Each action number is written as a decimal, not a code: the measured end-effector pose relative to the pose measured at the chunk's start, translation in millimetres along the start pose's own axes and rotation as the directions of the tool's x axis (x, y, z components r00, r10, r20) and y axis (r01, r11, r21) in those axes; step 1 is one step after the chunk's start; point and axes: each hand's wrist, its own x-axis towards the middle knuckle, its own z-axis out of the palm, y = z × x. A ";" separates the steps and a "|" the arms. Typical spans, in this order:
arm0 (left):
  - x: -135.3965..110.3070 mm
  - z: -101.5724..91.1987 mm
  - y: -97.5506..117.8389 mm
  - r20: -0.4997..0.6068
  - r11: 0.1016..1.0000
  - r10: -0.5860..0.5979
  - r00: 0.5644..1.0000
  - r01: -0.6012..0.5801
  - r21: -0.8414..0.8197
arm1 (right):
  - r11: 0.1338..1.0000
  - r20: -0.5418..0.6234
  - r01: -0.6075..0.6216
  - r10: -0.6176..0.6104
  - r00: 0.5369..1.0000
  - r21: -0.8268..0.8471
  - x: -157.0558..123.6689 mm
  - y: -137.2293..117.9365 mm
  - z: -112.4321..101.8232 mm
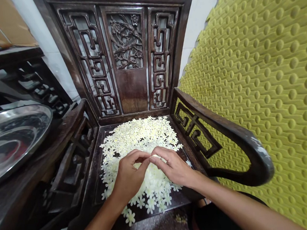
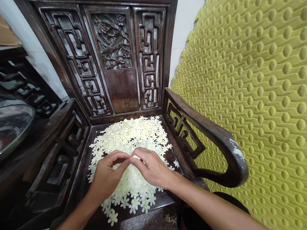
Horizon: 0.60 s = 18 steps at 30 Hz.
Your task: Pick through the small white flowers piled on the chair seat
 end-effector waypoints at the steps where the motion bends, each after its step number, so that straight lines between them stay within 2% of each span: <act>1: 0.6 0.3 -0.5 0.044 0.993 -0.064 0.997 0.068 -0.098 | 0.999 -0.010 0.023 -0.023 1.000 -0.039 -0.4 0.1 0.4; 4: 1.0 2.5 -3.2 0.164 0.926 -0.183 0.969 0.226 -0.304 | 0.994 -0.034 0.028 -0.032 0.999 -0.102 -0.7 0.8 3.4; 6: 0.2 4.9 -3.9 0.198 0.893 -0.211 0.957 0.271 -0.359 | 0.995 -0.056 -0.007 0.001 0.998 -0.097 -0.3 0.9 5.7; 9: -2.1 8.9 -1.8 0.194 0.893 -0.222 0.956 0.279 -0.353 | 0.996 -0.043 -0.077 0.079 0.996 0.032 0.1 2.1 8.7; 11: -3.8 10.2 0.7 0.161 0.925 -0.212 0.964 0.251 -0.286 | 0.980 -0.017 -0.135 0.139 0.990 0.149 0.0 4.8 10.5; 13: -5.2 9.3 2.0 0.111 0.977 -0.141 0.984 0.157 -0.144 | 0.956 -0.027 -0.198 0.209 0.978 0.217 0.1 8.7 11.4; 15: -5.9 6.3 0.7 0.073 0.997 0.015 0.997 -0.020 0.068 | 0.939 -0.050 -0.240 0.259 0.964 0.247 0.7 12.3 10.9; 18: -4.7 0.1 -6.0 0.079 0.898 0.270 0.960 -0.280 0.340 | 0.926 -0.026 -0.218 0.238 0.971 0.309 3.3 14.8 7.9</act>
